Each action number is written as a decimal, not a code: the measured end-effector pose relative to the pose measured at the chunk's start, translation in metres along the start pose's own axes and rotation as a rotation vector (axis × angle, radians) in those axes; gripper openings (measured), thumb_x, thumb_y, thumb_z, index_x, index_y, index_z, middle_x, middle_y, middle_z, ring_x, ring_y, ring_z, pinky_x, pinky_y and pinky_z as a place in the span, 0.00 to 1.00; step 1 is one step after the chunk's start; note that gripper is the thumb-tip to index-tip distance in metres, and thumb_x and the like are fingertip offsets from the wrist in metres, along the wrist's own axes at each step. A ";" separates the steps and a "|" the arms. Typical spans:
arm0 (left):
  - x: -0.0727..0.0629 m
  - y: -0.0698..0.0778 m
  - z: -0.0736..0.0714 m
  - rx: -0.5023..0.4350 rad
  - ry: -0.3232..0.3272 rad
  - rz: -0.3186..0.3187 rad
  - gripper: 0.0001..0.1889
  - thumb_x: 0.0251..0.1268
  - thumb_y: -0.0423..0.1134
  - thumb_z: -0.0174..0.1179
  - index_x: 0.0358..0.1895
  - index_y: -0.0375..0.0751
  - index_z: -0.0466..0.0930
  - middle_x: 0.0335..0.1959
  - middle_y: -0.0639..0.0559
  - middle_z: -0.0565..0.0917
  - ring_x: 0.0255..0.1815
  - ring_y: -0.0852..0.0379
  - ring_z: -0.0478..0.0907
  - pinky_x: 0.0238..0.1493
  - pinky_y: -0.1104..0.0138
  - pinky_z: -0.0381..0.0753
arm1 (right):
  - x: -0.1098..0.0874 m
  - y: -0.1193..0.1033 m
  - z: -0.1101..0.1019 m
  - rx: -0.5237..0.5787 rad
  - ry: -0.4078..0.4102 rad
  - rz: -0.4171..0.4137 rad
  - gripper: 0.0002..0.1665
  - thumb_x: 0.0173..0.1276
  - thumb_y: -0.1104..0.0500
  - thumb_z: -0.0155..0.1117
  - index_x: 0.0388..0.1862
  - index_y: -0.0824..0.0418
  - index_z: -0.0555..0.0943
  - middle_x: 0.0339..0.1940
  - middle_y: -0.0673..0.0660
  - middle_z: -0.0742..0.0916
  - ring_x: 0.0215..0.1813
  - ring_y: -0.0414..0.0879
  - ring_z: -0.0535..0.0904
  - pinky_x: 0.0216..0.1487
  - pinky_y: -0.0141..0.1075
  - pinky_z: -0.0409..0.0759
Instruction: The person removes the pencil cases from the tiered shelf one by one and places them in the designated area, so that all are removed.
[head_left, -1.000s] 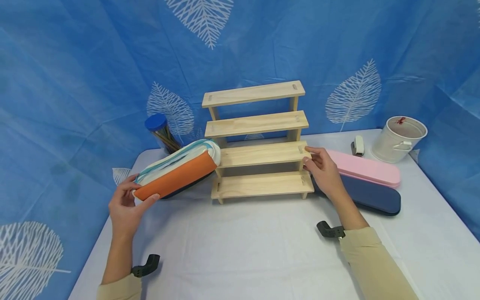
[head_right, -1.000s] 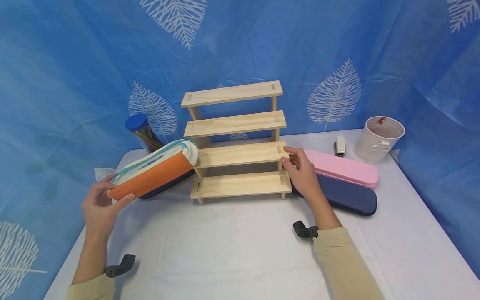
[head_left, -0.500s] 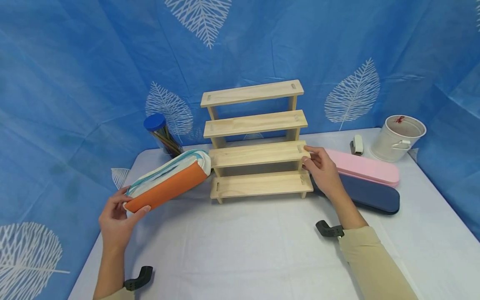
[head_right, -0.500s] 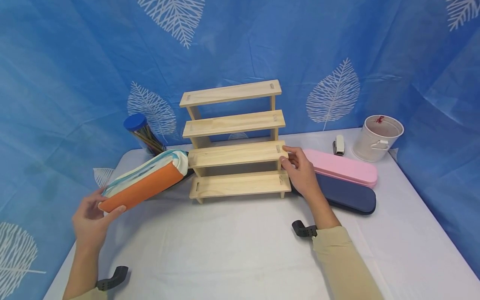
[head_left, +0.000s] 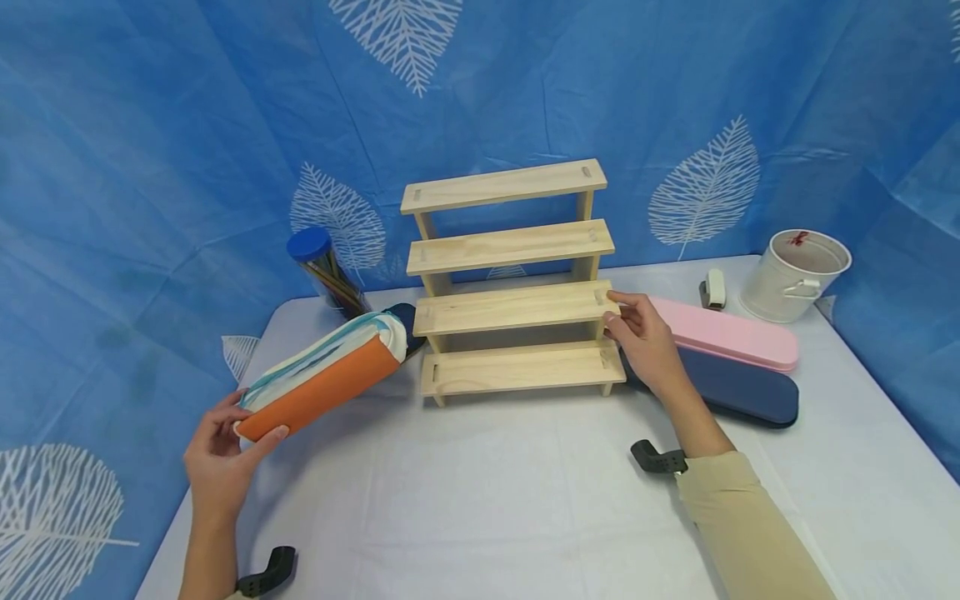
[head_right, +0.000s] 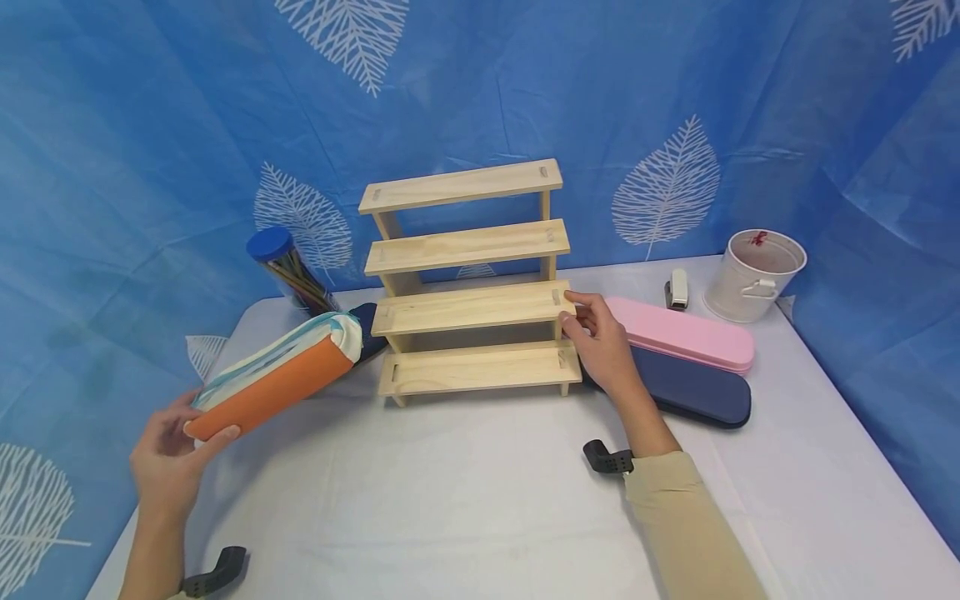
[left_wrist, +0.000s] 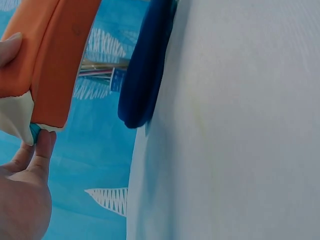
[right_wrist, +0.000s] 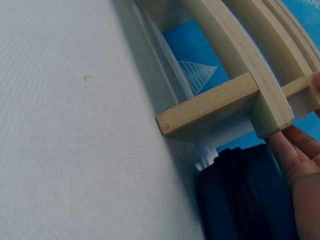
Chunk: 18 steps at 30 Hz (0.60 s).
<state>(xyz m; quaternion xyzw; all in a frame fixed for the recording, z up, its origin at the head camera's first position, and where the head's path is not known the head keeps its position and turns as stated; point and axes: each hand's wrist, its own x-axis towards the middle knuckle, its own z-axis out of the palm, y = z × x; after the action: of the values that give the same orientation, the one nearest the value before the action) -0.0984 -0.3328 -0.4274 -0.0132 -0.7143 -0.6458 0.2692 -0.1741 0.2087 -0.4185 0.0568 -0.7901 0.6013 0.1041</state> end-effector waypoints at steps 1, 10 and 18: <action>0.000 0.000 -0.001 -0.008 -0.003 0.003 0.25 0.37 0.09 0.66 0.44 0.15 0.69 0.61 0.33 0.70 0.64 0.44 0.65 0.52 0.74 0.74 | 0.000 0.000 0.000 0.000 0.001 0.000 0.26 0.74 0.55 0.55 0.67 0.63 0.68 0.50 0.64 0.79 0.53 0.58 0.79 0.50 0.39 0.79; -0.005 -0.006 -0.011 0.134 0.045 -0.067 0.26 0.36 0.13 0.71 0.44 0.20 0.72 0.59 0.41 0.74 0.63 0.50 0.66 0.57 0.75 0.69 | -0.001 -0.001 0.001 0.009 -0.010 0.001 0.26 0.75 0.56 0.54 0.67 0.64 0.67 0.51 0.65 0.78 0.53 0.58 0.78 0.52 0.45 0.78; -0.007 -0.011 -0.013 0.414 -0.035 -0.159 0.26 0.38 0.22 0.76 0.43 0.27 0.73 0.55 0.47 0.75 0.55 0.58 0.70 0.54 0.78 0.70 | -0.001 -0.001 -0.001 -0.005 -0.010 0.002 0.26 0.75 0.56 0.54 0.67 0.64 0.67 0.53 0.64 0.78 0.54 0.55 0.78 0.52 0.42 0.78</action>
<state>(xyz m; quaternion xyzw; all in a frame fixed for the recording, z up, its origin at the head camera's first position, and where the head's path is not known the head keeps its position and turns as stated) -0.0917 -0.3447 -0.4395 0.0874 -0.8351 -0.5042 0.2019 -0.1725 0.2092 -0.4175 0.0589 -0.7921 0.5993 0.0996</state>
